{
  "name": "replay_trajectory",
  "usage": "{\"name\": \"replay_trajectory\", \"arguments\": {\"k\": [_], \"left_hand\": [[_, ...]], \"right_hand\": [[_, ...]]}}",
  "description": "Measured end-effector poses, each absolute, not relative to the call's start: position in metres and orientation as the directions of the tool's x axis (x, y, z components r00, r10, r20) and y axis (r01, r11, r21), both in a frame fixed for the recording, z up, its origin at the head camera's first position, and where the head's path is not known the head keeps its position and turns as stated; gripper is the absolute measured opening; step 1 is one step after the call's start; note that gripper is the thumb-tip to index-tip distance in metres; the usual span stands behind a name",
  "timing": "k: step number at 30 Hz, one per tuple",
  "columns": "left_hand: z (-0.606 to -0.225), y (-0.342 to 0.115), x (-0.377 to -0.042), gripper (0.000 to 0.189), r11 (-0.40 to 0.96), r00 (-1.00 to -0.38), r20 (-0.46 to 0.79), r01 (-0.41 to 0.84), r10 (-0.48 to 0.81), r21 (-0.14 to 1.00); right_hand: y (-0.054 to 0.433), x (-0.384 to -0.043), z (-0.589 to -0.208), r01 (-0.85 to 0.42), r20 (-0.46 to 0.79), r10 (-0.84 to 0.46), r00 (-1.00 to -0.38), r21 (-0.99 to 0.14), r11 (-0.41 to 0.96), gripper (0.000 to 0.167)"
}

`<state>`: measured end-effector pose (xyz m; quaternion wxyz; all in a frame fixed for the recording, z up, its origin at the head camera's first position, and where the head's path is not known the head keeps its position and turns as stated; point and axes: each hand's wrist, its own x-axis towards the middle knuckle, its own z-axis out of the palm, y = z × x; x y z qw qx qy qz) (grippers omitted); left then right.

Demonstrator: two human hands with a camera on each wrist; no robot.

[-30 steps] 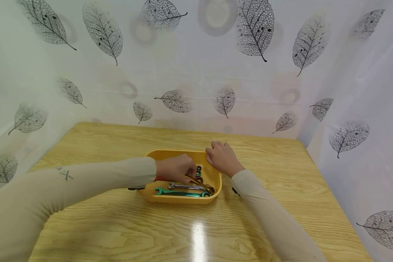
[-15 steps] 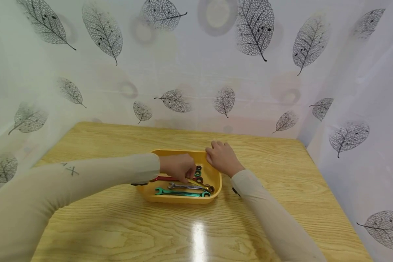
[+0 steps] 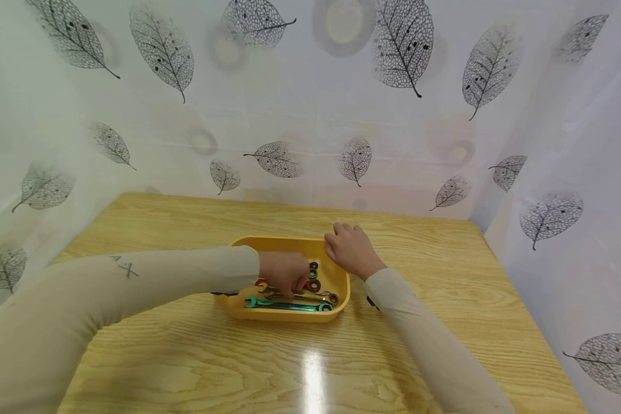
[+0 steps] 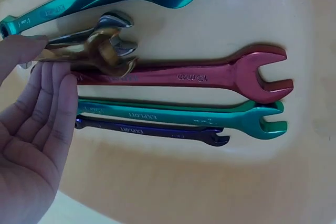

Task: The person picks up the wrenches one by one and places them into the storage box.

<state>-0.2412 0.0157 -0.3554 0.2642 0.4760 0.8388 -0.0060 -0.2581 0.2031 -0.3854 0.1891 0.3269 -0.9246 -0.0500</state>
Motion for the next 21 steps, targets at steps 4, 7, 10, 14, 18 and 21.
{"name": "replay_trajectory", "arguments": {"k": [4,7,10,14,18,21], "left_hand": [[-0.3582,0.018,-0.2395,0.047,0.555,-0.417,-0.468,0.806,0.779,0.206],[-0.3601,0.0197,-0.2385,0.045,0.558,-0.425,-0.47,0.808,0.773,0.187],[-0.3613,0.0205,-0.2382,0.044,0.562,-0.431,-0.472,0.807,0.77,0.181],[-0.3628,0.0206,-0.2387,0.041,0.569,-0.438,-0.47,0.802,0.766,0.18],[-0.3645,0.0205,-0.2397,0.04,0.57,-0.439,-0.468,0.802,0.767,0.182],[-0.3659,0.0197,-0.24,0.043,0.562,-0.433,-0.468,0.808,0.77,0.176]], "right_hand": [[0.2032,-0.2577,-0.3844,-0.59,0.326,-0.626,-0.709,0.213,0.779,0.014],[0.2031,-0.2572,-0.3837,-0.592,0.33,-0.628,-0.705,0.215,0.777,0.014],[0.203,-0.2571,-0.3835,-0.591,0.328,-0.629,-0.705,0.219,0.776,0.014],[0.2027,-0.2569,-0.3828,-0.591,0.325,-0.629,-0.706,0.219,0.777,0.014],[0.2022,-0.2564,-0.3819,-0.59,0.324,-0.629,-0.707,0.221,0.777,0.014],[0.2023,-0.2565,-0.3823,-0.59,0.326,-0.628,-0.707,0.219,0.777,0.013]]}}
